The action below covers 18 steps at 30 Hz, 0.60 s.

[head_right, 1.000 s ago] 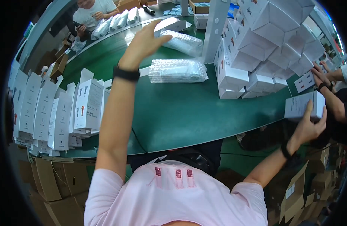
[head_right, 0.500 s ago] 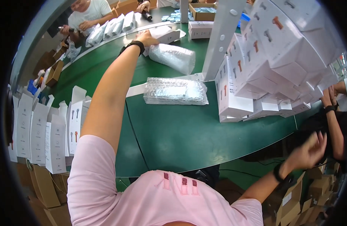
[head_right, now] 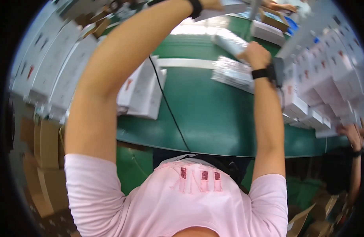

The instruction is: Packaging small electronic devices into boxes on an assembly line.

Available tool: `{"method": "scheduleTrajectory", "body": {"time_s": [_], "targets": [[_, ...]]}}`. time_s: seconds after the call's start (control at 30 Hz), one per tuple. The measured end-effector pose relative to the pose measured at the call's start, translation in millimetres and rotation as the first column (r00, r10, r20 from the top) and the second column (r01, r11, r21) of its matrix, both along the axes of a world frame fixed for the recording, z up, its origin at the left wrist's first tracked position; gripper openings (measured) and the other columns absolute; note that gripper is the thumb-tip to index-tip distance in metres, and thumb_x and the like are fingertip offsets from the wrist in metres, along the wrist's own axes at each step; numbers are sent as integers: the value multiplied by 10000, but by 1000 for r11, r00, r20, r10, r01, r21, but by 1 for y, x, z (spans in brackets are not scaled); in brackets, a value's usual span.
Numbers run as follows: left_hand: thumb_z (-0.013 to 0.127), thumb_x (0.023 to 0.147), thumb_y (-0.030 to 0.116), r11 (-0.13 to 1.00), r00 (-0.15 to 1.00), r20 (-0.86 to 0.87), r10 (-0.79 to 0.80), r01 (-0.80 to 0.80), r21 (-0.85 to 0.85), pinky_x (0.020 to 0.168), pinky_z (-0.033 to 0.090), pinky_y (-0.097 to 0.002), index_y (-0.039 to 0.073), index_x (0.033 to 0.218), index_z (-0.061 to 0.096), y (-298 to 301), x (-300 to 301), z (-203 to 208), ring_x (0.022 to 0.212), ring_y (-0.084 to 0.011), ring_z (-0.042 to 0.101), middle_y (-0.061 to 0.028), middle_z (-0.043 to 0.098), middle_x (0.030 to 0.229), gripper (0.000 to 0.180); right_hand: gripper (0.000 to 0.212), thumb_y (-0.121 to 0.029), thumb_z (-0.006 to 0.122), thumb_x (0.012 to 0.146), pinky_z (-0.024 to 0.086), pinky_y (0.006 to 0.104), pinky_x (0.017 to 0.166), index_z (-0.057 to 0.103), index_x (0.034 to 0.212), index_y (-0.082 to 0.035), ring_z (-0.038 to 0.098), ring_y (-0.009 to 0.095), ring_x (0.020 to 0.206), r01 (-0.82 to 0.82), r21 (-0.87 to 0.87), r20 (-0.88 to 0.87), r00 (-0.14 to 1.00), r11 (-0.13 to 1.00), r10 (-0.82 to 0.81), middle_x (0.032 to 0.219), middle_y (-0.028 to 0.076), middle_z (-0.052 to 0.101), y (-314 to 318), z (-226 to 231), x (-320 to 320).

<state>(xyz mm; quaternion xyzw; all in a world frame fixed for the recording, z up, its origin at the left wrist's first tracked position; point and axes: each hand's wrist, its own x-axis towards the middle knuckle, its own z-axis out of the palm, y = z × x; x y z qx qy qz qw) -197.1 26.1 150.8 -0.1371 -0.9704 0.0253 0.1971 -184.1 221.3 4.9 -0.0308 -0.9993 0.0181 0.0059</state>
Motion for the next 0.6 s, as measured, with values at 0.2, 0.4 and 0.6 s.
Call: {"method": "scheduleTrajectory", "body": {"time_s": [0.2, 0.4, 0.6], "targets": [[580, 783, 291, 820, 805, -172, -568, 534, -206, 717, 542, -438, -11, 786, 700, -74, 189, 63, 737, -392, 655, -242, 651, 786, 325, 619, -551, 777, 675, 531, 414, 838, 734, 1009, -32, 683, 323, 1034, 127, -163, 75, 990, 979, -116, 1084, 156, 712, 17, -13, -20], [639, 866, 444, 886, 875, 144, 462, -449, -116, 887, 479, -470, -32, 1237, 559, -147, 237, -10, 1042, -440, 566, -284, 595, 1160, 609, 550, -527, 700, 729, 523, 439, 759, 720, 831, 13, 671, 421, 857, -137, -383, -314, 949, 913, 10, 879, 258, 690, 25, -59, -55], [746, 824, 352, 997, 929, -371, 6, 23, 73, 1025, 417, -459, -86, 1371, 425, -103, 247, -52, 1224, -434, 489, -301, 499, 1336, 771, 413, -386, 620, 884, 483, 385, 708, 678, 1021, -1, 662, 289, 765, -490, -537, -707, 706, 686, -49, 839, 188, 691, -10, -34, -64]]}}
